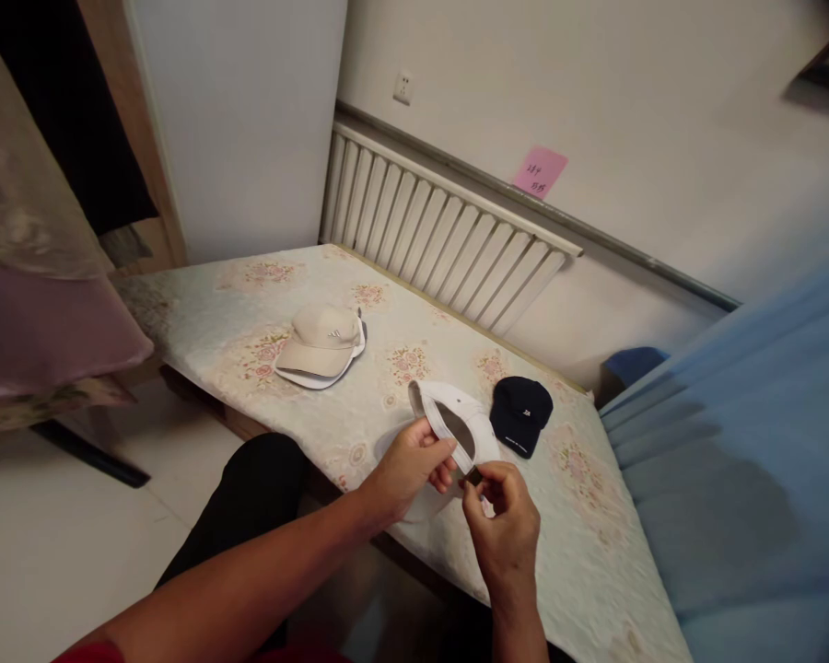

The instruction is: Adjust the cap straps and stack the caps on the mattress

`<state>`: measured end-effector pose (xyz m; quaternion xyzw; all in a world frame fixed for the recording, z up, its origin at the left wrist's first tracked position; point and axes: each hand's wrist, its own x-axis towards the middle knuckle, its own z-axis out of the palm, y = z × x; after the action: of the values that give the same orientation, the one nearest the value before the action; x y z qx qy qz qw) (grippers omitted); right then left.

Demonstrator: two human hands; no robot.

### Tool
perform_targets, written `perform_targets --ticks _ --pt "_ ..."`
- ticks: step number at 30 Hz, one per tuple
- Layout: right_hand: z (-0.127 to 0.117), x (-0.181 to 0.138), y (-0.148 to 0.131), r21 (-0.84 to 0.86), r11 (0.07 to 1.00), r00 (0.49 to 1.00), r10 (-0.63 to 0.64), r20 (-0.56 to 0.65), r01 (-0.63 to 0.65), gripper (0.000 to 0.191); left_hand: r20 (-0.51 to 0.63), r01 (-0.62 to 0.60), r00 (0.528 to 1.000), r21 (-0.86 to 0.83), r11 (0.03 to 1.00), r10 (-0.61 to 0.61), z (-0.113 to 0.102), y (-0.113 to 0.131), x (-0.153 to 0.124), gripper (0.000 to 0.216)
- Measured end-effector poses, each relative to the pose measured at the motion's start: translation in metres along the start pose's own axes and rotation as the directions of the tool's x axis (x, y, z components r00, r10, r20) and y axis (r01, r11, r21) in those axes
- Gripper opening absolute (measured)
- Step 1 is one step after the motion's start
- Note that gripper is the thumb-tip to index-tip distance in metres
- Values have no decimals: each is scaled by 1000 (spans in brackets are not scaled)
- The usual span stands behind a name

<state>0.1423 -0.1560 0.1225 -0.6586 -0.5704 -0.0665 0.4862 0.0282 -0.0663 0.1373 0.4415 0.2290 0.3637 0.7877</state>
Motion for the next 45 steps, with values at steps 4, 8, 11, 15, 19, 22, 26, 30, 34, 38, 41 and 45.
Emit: perform_targets --ticks 4,8,11,15,19,22,26,30,34,38,41,45 --pt "-1 -1 0 0 1000 1000 0 -5 0 12 -4 11 1000 -9 1000 -11 0 0 -1 18" --pt "-1 -1 1 -2 1000 1000 3 -5 -3 12 0 25 1000 -8 1000 -25 0 0 -1 18" --pt "0 -2 2 -4 1000 1000 3 -4 -3 11 0 46 999 1 999 -46 1 1 -1 17" --pt "0 -2 1 -6 1000 1000 -5 -4 5 11 3 69 998 35 997 -69 2 1 0 14" --pt "-1 -1 0 -8 1000 1000 -6 0 6 11 27 104 994 92 990 -107 2 -1 2 9" --pt "0 -2 0 -7 1000 1000 -4 0 4 11 37 127 990 153 980 -135 2 -2 3 5" --pt "2 -2 1 2 1000 1000 2 -2 -2 10 44 128 989 185 974 -138 2 -1 2 6" --pt "3 -1 1 3 1000 1000 8 -6 -8 10 54 112 991 169 979 -122 2 0 1 8" --pt "2 -1 0 -10 1000 1000 3 -8 -3 12 52 107 992 171 979 -118 2 -3 1 9" --pt "2 -1 -1 -27 1000 1000 -7 -13 6 10 34 84 995 187 979 -92 3 -5 0 9" --pt "2 -2 -1 -35 999 1000 -12 -17 11 10 30 64 997 190 980 -70 5 -4 -2 8" --pt "1 -1 -1 -33 999 1000 -14 -23 13 10 0 63 998 191 980 -64 7 -3 -2 7"
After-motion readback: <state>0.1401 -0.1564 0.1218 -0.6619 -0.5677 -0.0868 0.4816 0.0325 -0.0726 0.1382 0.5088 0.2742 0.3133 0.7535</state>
